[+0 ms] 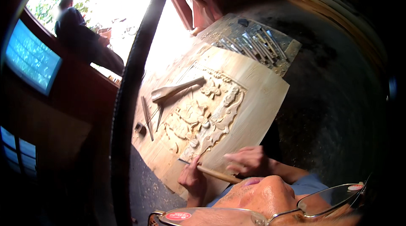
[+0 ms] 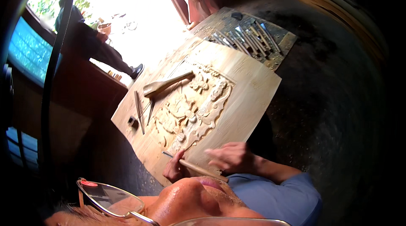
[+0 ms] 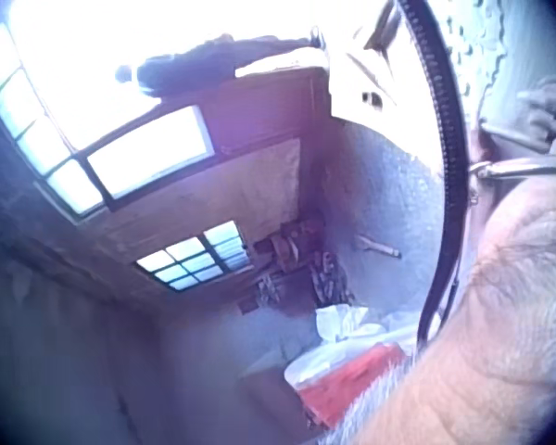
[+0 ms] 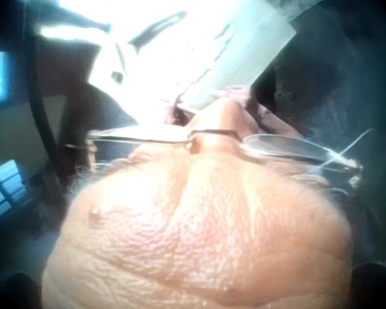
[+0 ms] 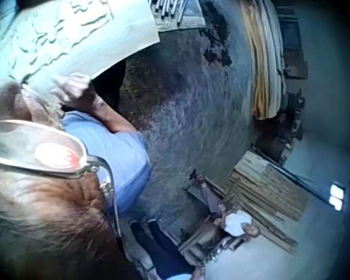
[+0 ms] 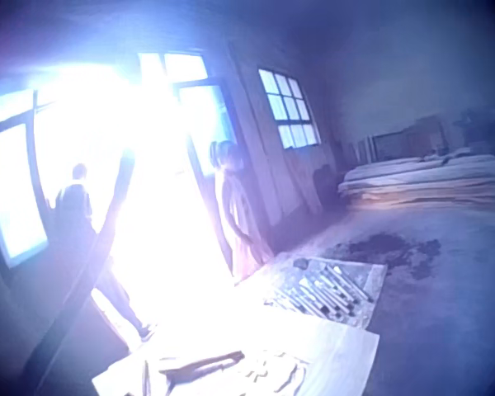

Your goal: The person carves a decorative design into a wooden board using a chisel and a mallet.

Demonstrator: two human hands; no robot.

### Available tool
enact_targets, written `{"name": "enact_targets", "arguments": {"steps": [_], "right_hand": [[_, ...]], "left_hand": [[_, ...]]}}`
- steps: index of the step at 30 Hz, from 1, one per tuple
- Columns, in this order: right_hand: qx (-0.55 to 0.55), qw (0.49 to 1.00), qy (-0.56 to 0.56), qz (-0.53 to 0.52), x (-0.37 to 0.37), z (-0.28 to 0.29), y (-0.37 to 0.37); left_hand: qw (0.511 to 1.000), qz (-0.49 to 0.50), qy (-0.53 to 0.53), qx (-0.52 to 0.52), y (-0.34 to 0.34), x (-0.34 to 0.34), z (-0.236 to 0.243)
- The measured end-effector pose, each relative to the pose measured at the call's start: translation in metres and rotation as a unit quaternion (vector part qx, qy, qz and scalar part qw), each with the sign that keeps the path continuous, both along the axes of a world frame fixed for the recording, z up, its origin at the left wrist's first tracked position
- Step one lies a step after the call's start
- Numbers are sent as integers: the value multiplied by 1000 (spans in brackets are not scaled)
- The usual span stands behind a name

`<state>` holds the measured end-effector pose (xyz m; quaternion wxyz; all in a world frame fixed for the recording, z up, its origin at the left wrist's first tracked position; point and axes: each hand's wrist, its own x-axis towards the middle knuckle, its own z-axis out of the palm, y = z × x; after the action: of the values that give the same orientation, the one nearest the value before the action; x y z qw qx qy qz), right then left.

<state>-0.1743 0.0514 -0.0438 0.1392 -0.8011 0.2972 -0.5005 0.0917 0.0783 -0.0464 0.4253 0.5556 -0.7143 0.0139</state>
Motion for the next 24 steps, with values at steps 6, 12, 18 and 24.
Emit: {"name": "enact_targets", "arguments": {"steps": [6,12,18,24], "right_hand": [[227,819,-290,-439,-133,-175,-5],[597,561,-444,-364,-167,-419,59],[627,589,-382,-336,-144,-408,66],[631,606,-354,-332,-145,-403,76]], "left_hand": [[995,41,86,-1,-2,11,-18],[998,3,56,-3,-11,7,-25],[999,-28,-14,-21,-7,13,-21],[999,-22,-24,-19,-10,3,-23]]}}
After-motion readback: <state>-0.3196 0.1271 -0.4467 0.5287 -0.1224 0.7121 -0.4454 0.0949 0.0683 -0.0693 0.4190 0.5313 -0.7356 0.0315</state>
